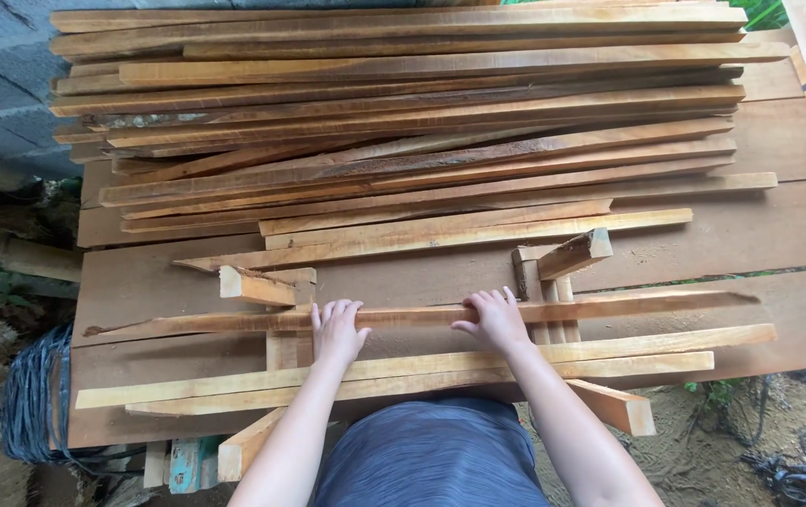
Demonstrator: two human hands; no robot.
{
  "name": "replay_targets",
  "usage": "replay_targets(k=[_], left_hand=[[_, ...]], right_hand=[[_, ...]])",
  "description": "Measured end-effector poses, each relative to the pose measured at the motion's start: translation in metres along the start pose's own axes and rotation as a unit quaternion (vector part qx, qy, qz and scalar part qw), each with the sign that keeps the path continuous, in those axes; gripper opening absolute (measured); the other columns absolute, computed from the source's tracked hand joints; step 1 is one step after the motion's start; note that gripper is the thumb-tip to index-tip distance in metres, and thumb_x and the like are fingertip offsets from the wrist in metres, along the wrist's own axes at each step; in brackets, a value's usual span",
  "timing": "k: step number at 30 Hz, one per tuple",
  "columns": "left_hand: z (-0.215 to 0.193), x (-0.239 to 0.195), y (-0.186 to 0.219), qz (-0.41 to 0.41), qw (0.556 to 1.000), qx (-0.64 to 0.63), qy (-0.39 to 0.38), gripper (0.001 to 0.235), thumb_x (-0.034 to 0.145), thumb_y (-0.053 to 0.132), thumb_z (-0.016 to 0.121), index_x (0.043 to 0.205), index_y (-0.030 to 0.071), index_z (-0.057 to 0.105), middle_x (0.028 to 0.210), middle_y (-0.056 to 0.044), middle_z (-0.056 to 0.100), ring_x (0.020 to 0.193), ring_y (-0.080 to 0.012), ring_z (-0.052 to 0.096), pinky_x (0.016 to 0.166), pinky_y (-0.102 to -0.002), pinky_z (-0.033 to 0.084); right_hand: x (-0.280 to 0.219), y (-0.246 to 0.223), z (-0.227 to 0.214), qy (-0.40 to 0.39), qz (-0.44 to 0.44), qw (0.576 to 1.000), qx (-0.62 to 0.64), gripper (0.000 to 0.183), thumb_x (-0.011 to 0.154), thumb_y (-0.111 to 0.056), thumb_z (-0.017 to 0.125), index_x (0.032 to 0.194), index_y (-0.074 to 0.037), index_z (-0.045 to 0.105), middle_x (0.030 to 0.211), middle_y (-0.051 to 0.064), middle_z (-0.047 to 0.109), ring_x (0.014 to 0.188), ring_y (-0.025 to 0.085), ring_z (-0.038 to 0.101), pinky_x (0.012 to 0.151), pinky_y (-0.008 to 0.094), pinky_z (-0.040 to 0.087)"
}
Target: The person ties a bundle of wooden planks together using a black strap, securing it with a knot. They then lift the bundle and place it onto a larger stack of similar wood pieces on a wooden platform. The person repeats this process by arranging and stacking additional planks.
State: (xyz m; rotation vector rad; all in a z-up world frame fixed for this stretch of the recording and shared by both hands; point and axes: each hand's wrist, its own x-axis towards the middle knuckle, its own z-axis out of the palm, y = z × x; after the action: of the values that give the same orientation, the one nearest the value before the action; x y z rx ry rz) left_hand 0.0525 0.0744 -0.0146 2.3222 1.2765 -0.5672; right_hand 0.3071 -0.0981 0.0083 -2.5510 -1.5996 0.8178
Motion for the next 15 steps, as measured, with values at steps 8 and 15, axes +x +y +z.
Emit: replay_targets(k=[8, 15], left_hand=[[0.010, -0.002, 0.002, 0.025, 0.999, -0.015, 0.023, 0.054, 0.093, 0.043, 0.069, 0.142, 0.023, 0.056, 0.150, 0.002, 0.051, 0.148, -0.0195, 0.035, 0.130, -0.052, 0.008], [0.034, -0.023, -0.007, 0.060, 0.996, -0.015, 0.063, 0.069, 0.092, 0.058, 0.062, 0.148, 0.020, 0.049, 0.154, -0.002, 0.046, 0.148, -0.0258, 0.031, 0.125, -0.052, 0.014]], right_hand=[[-0.001, 0.004, 0.020, 0.110, 0.000, 0.990, 0.087, 0.042, 0.079, -0.042, 0.084, 0.099, -0.011, 0.063, 0.096, 0.006, 0.072, 0.101, 0.026, 0.066, 0.097, 0.040, 0.048], [-0.019, -0.003, 0.026, 0.122, 0.018, 0.985, 0.122, 0.043, 0.080, -0.049, 0.081, 0.100, -0.013, 0.068, 0.100, 0.005, 0.073, 0.105, 0.024, 0.066, 0.105, 0.039, 0.045]])
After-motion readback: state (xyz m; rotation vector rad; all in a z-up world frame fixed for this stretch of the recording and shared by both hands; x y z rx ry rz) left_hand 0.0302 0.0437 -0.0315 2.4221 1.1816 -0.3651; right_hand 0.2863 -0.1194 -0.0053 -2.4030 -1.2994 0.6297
